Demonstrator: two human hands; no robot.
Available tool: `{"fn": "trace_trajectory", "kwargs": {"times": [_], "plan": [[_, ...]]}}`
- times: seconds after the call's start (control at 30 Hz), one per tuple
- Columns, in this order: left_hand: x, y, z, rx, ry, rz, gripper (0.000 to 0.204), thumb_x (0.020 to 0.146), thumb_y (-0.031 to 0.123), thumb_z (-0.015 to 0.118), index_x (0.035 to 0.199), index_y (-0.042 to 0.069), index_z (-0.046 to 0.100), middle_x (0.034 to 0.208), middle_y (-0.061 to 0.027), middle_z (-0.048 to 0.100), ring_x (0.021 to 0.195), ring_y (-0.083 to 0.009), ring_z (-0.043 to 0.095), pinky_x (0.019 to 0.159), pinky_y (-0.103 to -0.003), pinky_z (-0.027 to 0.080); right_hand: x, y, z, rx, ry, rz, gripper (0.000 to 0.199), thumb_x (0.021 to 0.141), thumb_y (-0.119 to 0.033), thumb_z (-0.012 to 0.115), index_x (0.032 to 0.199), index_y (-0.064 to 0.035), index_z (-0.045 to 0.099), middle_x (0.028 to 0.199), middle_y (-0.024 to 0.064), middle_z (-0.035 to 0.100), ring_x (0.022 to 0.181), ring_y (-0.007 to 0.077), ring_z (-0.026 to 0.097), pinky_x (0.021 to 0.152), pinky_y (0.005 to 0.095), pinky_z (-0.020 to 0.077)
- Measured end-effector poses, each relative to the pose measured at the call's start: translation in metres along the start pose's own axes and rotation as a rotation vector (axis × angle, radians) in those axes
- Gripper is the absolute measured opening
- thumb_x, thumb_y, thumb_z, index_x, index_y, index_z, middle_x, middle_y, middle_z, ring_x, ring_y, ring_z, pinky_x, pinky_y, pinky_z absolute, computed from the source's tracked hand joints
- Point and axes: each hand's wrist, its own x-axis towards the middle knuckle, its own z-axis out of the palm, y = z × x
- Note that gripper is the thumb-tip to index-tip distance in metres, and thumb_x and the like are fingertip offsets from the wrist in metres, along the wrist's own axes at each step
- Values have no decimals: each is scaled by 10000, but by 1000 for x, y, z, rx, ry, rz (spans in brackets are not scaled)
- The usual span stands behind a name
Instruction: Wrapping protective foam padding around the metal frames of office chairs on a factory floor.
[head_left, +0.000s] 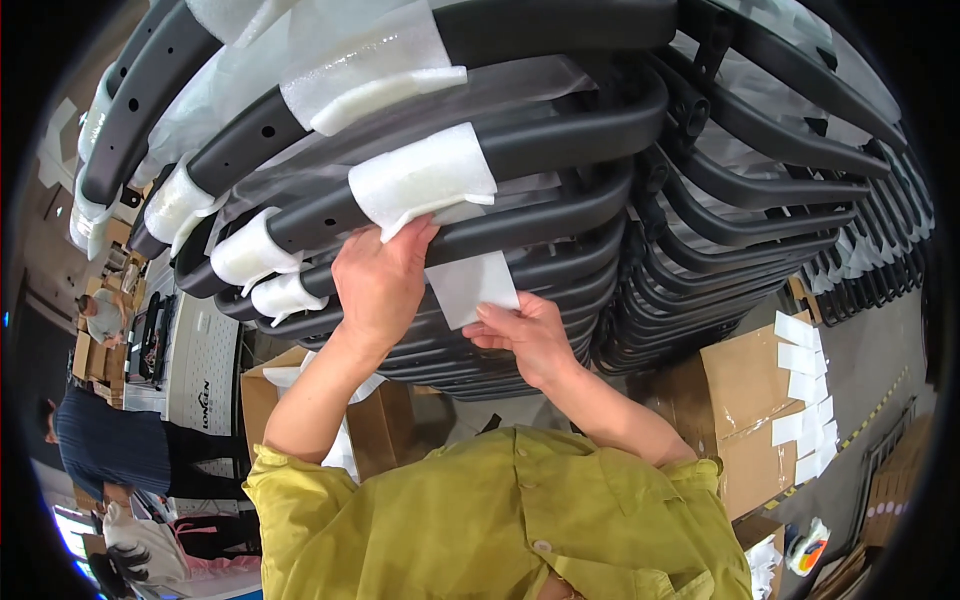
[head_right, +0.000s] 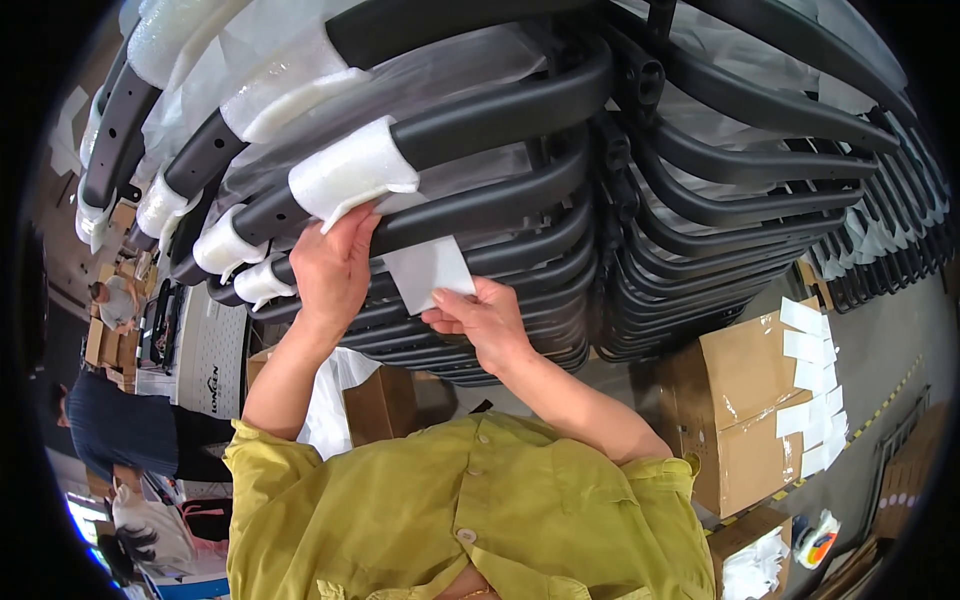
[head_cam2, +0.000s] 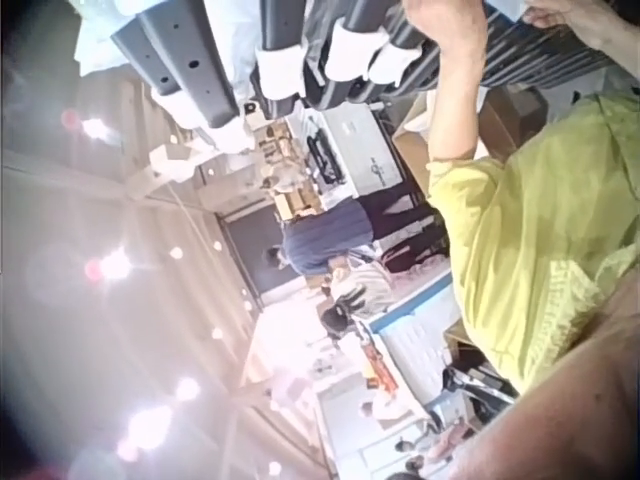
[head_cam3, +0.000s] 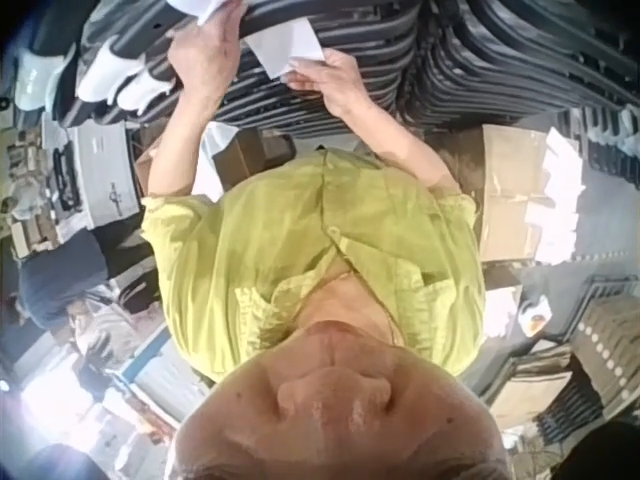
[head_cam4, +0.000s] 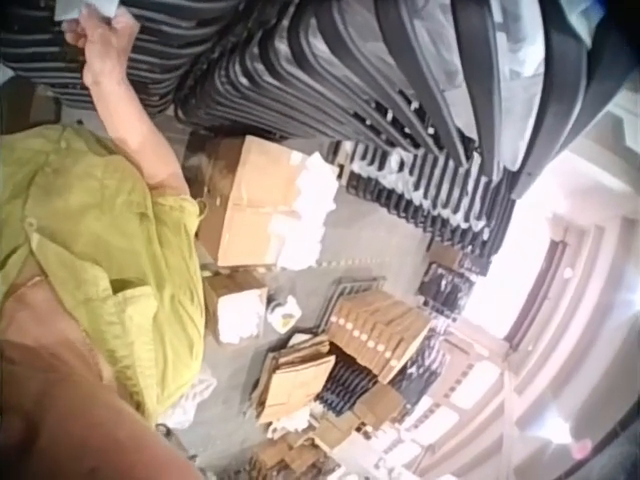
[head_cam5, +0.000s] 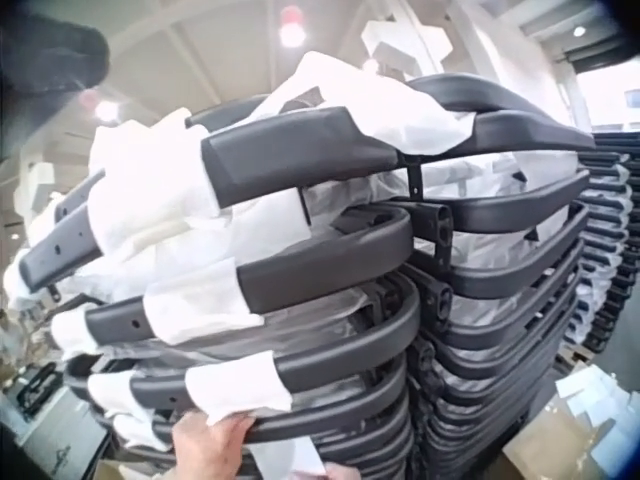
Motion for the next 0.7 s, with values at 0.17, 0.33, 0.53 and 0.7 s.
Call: {"fn": "trace_trajectory", "kwargs": {"times": [0.17, 0.33, 0.53, 0.7], "plan": [[4, 6, -5, 76, 248, 349, 119, 682, 62, 622, 777, 73, 551, 730, -44, 593, 621, -213, 555, 605, -304, 441, 3, -23, 18, -39, -2, -73, 210, 812, -165, 548, 872, 36, 552, 757, 120, 599, 622, 158, 600, 542, 234, 493], [-6, 0, 0, 61, 146, 532, 144, 665, 142, 596, 793, 85, 565, 896, -25, 574, 833, -175, 552, 736, -303, 404, 16, -35, 17, -79, -38, -154, 185, 816, -126, 522, 888, 43, 547, 752, 132, 598, 620, 183, 606, 547, 256, 511], [-4, -10, 4, 52, 152, 557, 204, 594, 138, 630, 785, 95, 571, 882, -28, 567, 830, -189, 545, 730, -305, 399, 11, -32, 21, -14, -51, -155, 175, 789, -63, 555, 928, 41, 541, 819, 120, 596, 700, 176, 606, 614, 254, 515], [-5, -17, 14, -101, 103, 521, 241, 591, 131, 646, 815, 84, 570, 923, -40, 551, 854, -205, 532, 691, -316, 411, 4, -21, 12, -34, -58, -167, 187, 787, -86, 573, 935, 24, 543, 823, 103, 595, 712, 171, 599, 633, 261, 506]]}}
